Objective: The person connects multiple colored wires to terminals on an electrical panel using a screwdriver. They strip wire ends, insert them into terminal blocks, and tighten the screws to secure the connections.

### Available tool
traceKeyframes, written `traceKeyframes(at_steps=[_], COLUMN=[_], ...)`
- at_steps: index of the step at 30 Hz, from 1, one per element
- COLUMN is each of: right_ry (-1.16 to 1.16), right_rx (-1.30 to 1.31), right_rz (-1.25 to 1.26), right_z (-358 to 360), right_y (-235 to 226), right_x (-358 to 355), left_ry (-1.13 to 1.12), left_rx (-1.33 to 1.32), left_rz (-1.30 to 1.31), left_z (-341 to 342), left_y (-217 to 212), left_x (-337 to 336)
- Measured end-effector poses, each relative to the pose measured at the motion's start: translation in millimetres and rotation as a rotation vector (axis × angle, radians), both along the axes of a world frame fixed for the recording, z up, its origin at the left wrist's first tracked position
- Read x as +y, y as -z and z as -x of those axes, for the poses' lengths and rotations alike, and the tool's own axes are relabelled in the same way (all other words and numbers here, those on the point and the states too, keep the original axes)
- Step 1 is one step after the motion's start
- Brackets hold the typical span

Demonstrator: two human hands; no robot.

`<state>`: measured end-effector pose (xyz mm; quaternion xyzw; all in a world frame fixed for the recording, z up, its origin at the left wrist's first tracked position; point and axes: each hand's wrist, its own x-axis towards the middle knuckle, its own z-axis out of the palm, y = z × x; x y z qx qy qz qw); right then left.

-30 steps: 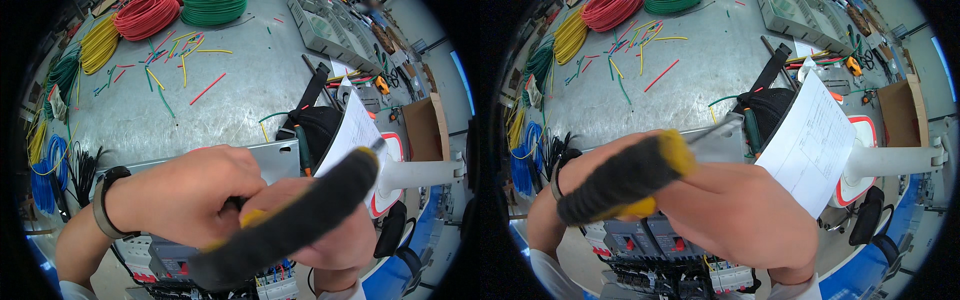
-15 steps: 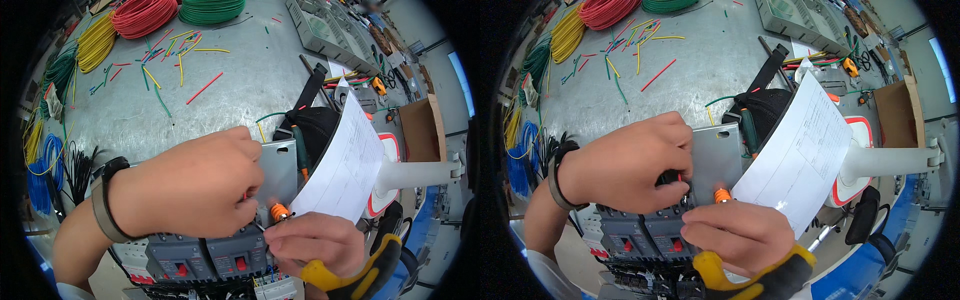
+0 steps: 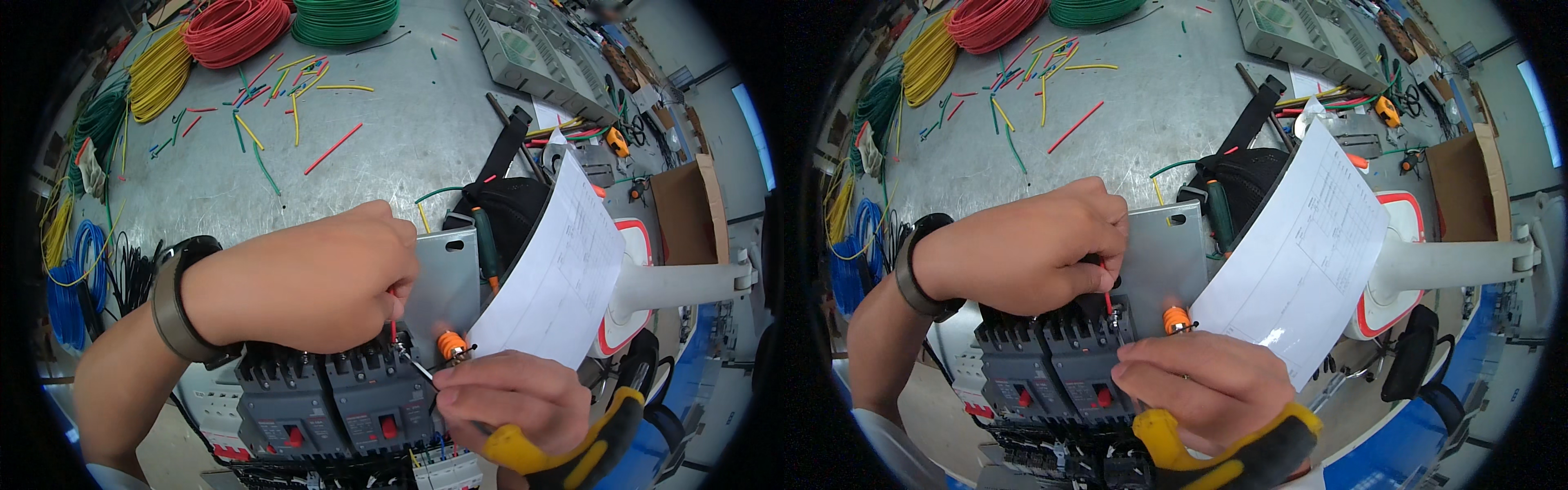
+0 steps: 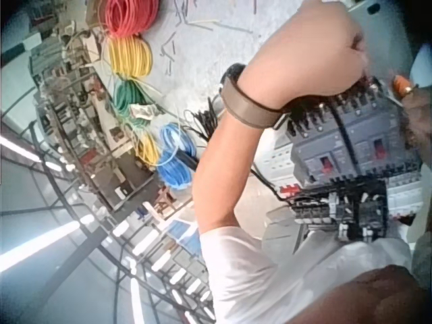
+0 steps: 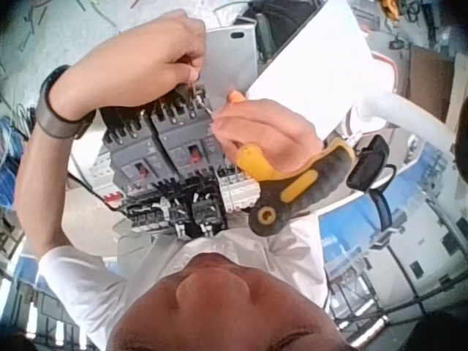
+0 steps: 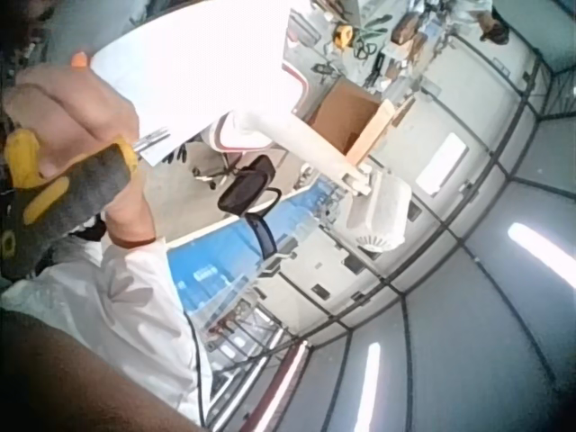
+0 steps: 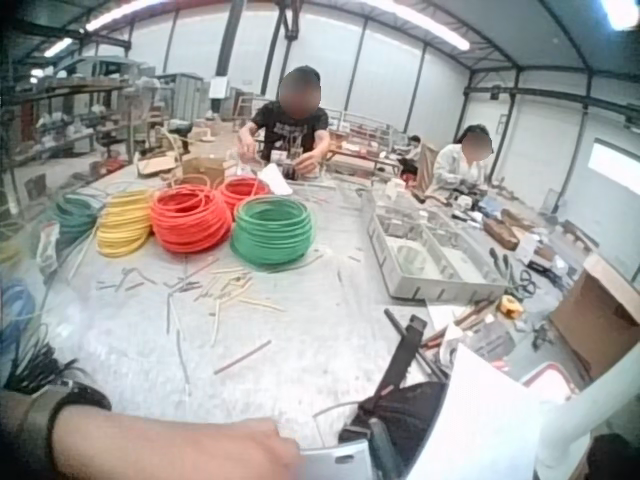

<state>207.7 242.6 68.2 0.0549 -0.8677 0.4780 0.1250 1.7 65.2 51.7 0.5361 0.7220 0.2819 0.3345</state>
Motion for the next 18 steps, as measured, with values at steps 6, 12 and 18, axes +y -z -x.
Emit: traceKeyframes(at_steps=[6, 12, 18], right_ry=[0.015, 0.063, -0.049], right_rx=[0.010, -0.146, -0.270], right_rz=[-0.069, -0.019, -0.179], right_z=[-3.7, -2.3, -2.0], right_y=[-9.4, -25.2, -18.0], right_x=[-3.6, -8.6, -6.1], left_ry=[-0.028, -0.063, -0.092], left_rx=[-0.044, 0.003, -0.062], left_rz=[-0.060, -0.107, -0.130], left_z=[1.0, -4.5, -3.7], left_y=[8.8, 13.4, 18.9], left_x=[-4.2, -11.1, -12.2])
